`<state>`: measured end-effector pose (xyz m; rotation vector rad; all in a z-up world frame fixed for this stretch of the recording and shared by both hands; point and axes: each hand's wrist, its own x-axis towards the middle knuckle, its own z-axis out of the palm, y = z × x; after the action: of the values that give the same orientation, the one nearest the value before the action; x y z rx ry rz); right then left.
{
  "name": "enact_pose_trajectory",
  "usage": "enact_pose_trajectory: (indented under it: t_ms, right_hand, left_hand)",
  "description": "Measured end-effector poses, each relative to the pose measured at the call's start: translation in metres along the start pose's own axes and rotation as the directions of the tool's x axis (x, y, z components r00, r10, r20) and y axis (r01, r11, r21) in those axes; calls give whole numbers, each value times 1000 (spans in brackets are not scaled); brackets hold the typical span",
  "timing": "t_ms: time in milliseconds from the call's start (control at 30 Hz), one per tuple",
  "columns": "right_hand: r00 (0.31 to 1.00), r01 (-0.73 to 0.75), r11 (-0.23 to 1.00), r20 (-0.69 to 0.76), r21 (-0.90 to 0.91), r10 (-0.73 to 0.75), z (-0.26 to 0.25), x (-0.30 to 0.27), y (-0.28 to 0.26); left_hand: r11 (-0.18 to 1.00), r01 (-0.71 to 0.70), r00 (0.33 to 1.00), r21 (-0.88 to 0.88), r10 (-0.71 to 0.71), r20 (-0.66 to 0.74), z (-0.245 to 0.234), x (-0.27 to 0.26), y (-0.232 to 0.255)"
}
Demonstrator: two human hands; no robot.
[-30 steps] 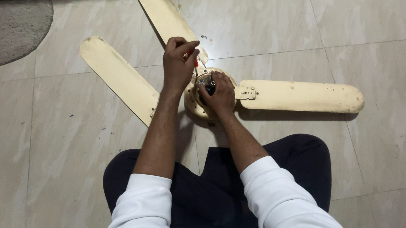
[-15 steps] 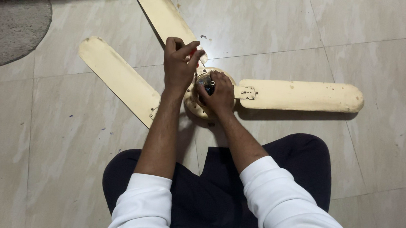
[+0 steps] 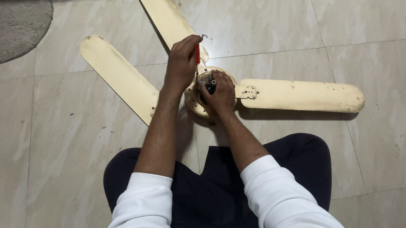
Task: The person sits on the floor and uses a red-handled screwdriver to attach three fan blades to the central hub of an electric fan. They sequentially align each blade and tighten the screws to secure them in place.
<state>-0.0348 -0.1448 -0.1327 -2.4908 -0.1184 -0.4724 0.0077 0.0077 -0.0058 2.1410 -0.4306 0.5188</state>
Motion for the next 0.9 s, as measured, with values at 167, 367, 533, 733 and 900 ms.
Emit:
enact_pose_trajectory:
  t_ms: [167, 367, 533, 733, 900]
  right_hand:
    - [1000, 28, 1000, -6, -1, -28, 0, 1, 1]
    - [1000, 7, 1000, 5, 11, -7, 0, 0, 0]
    - [1000, 22, 1000, -12, 0, -22, 0, 1, 0]
    - [1000, -3, 1000, 4, -13, 3, 2, 1, 1]
    - [999, -25, 1000, 44, -17, 26, 5, 0, 5]
  left_hand:
    - [999, 9, 999, 43, -8, -31, 0, -2, 11]
    - [982, 133, 986, -131, -145, -85, -1, -2, 18]
    - [987, 131, 987, -88, -138, -76, -3, -3, 17]
    - [996, 80, 997, -35, -79, 22, -7, -3, 14]
    - [998, -14, 999, -53, 16, 41, -4, -1, 7]
